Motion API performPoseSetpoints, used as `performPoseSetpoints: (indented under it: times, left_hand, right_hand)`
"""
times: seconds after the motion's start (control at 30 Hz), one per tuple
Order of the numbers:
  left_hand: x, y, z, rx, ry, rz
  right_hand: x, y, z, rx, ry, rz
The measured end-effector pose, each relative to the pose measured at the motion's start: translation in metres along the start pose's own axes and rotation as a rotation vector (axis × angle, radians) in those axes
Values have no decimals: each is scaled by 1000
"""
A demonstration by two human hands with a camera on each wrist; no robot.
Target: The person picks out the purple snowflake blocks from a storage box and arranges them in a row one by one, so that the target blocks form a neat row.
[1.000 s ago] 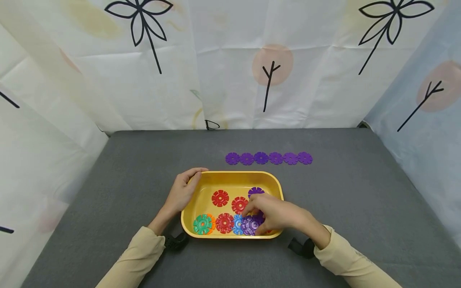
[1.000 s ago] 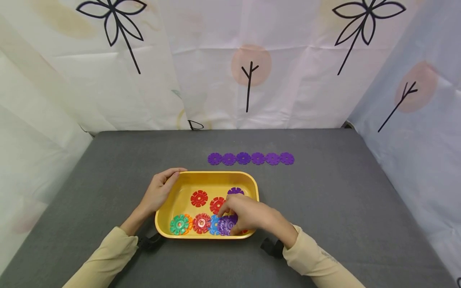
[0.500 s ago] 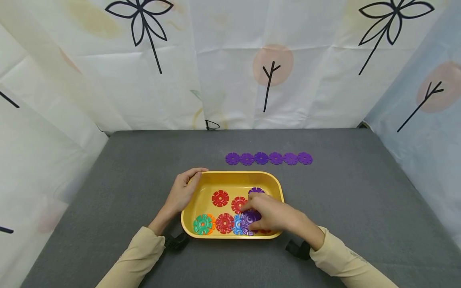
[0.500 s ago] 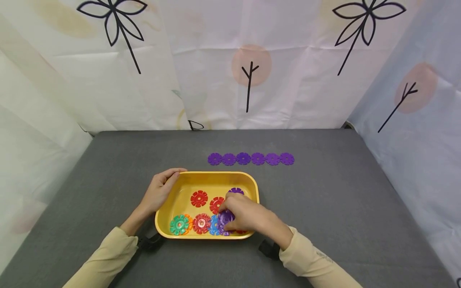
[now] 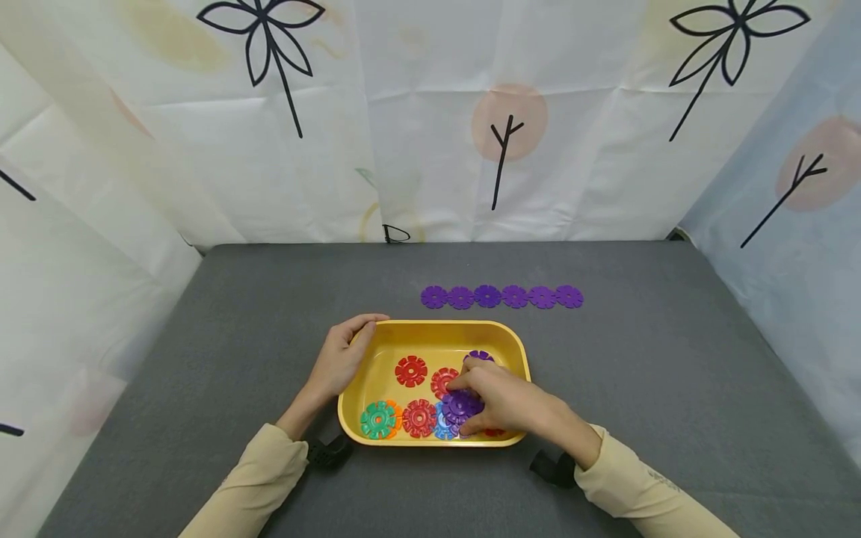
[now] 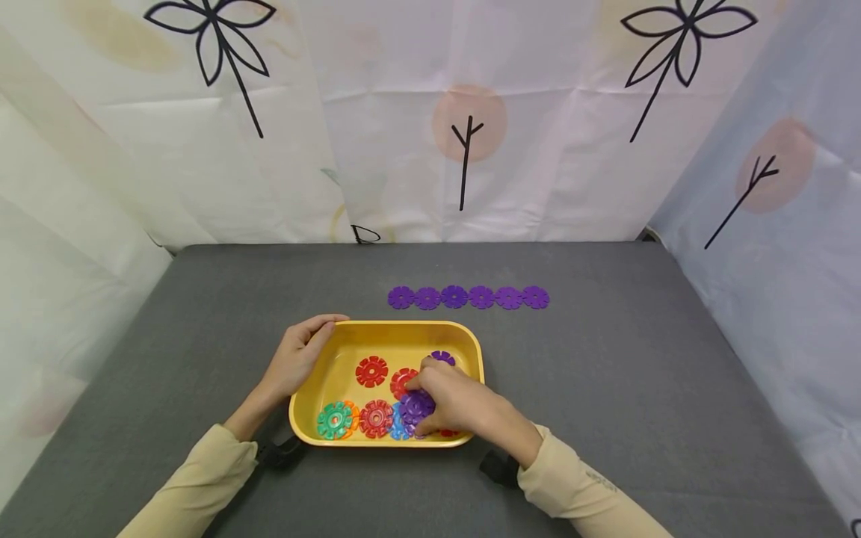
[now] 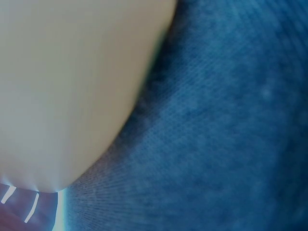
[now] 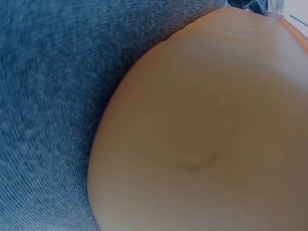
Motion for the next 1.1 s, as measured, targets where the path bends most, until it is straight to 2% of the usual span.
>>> performPoseSetpoints:
  times: [0.3, 0.47, 0.63, 0.87, 1.1]
  left_hand:
    - [1, 0, -1, 5, -10, 3]
    - [0, 0, -1, 4, -7, 5]
    - [1, 0, 0, -1, -3, 6]
    - [1, 0, 0, 0, 2, 7]
    - [1, 0, 1, 3, 0, 2]
  right_hand:
    - [4, 1, 3, 49, 11, 20]
    - [4, -6, 2, 126, -7, 36]
    - [4, -26, -2, 252, -32, 49]
    - [20, -58, -16, 407, 49, 71]
    - [48, -93, -30, 532, 114, 41]
Point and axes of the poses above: each hand's wrist, its own z-axis towards the middle knuckle, its own y-axis out of the palm, x = y × z, the point moved 9 cm from there along z, towards the middle knuckle, and after that the axes turned 6 degrees about -x, right-handed, at the moved point
